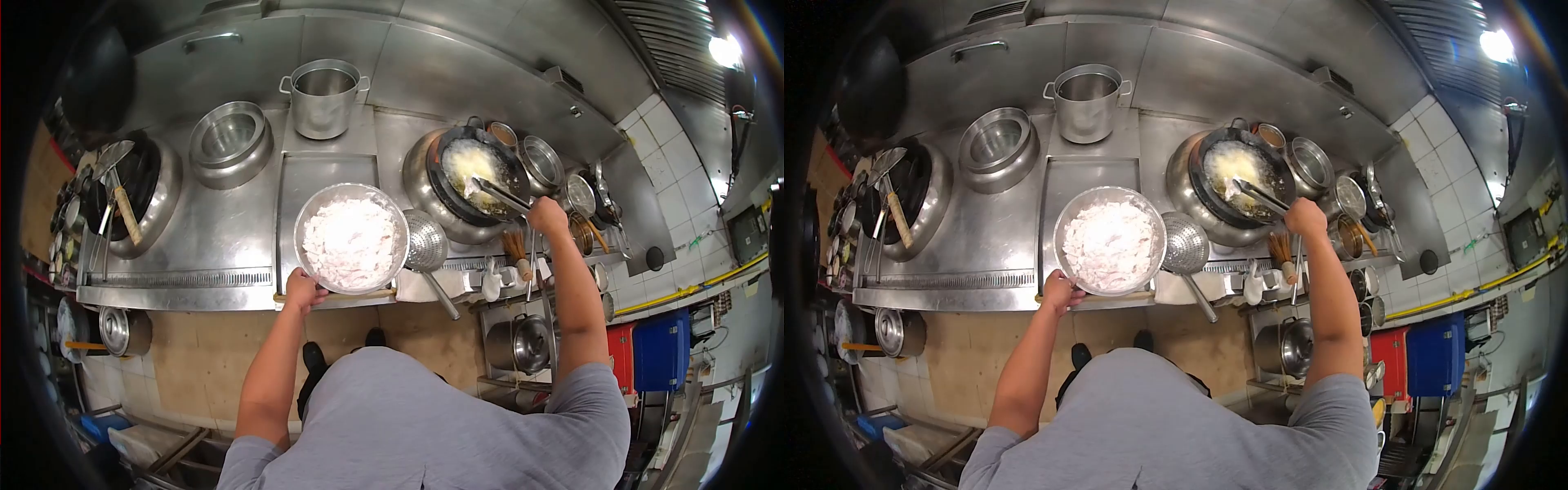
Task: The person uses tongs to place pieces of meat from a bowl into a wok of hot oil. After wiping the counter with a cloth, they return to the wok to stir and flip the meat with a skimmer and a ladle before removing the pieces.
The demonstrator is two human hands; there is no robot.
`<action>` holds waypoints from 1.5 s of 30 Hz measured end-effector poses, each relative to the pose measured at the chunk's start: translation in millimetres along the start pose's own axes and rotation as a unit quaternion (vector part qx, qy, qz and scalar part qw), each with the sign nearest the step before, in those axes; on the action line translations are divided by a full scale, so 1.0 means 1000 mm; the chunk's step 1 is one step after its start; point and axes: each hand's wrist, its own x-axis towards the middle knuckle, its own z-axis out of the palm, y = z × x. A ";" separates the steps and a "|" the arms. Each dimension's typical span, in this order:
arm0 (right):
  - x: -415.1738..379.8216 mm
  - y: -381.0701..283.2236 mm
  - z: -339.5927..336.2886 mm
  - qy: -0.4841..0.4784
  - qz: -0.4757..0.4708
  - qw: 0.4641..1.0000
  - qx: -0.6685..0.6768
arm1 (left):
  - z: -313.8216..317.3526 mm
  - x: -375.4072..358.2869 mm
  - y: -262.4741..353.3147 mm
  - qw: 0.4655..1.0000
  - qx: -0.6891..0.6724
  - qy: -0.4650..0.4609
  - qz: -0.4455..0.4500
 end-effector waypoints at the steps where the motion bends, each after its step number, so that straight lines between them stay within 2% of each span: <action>1: -0.001 0.001 0.000 0.007 0.010 1.000 0.008 | 0.000 0.001 -0.001 1.000 -0.007 0.000 0.004; 8: 0.008 0.022 0.019 -0.006 -0.013 0.999 0.031 | 0.000 0.002 0.000 1.000 -0.014 -0.002 0.005; 11: 0.006 0.026 0.017 0.022 0.032 0.999 0.029 | -0.002 0.007 -0.001 1.000 -0.011 -0.017 -0.006; 17: -0.004 0.029 -0.002 0.017 -0.025 0.999 -0.032 | -0.004 0.011 -0.003 1.000 -0.010 -0.024 -0.005; 19: 0.005 0.026 -0.001 -0.024 -0.041 0.997 -0.065 | -0.003 0.007 0.000 1.000 -0.012 -0.020 -0.006; 24: 0.021 -0.015 0.024 -0.020 -0.041 0.996 -0.071 | 0.000 0.000 0.004 1.000 0.007 -0.007 -0.006; 28: 0.032 -0.023 0.034 -0.017 -0.025 0.998 -0.057 | 0.003 -0.003 0.009 1.000 0.012 0.007 -0.014; 36: -0.006 0.006 -0.041 0.033 -0.029 0.996 -0.076 | 0.002 -0.003 0.007 1.000 0.002 -0.007 0.002; 41: -0.012 0.023 -0.042 0.033 -0.037 0.995 -0.083 | 0.000 -0.004 0.005 1.000 -0.002 -0.001 0.006; 43: -0.011 0.027 -0.040 0.044 0.001 0.997 -0.061 | 0.000 -0.003 0.005 1.000 -0.004 -0.005 0.006; 45: -0.011 0.030 -0.038 0.042 0.000 0.998 -0.056 | -0.001 -0.003 0.005 1.000 0.000 -0.006 0.002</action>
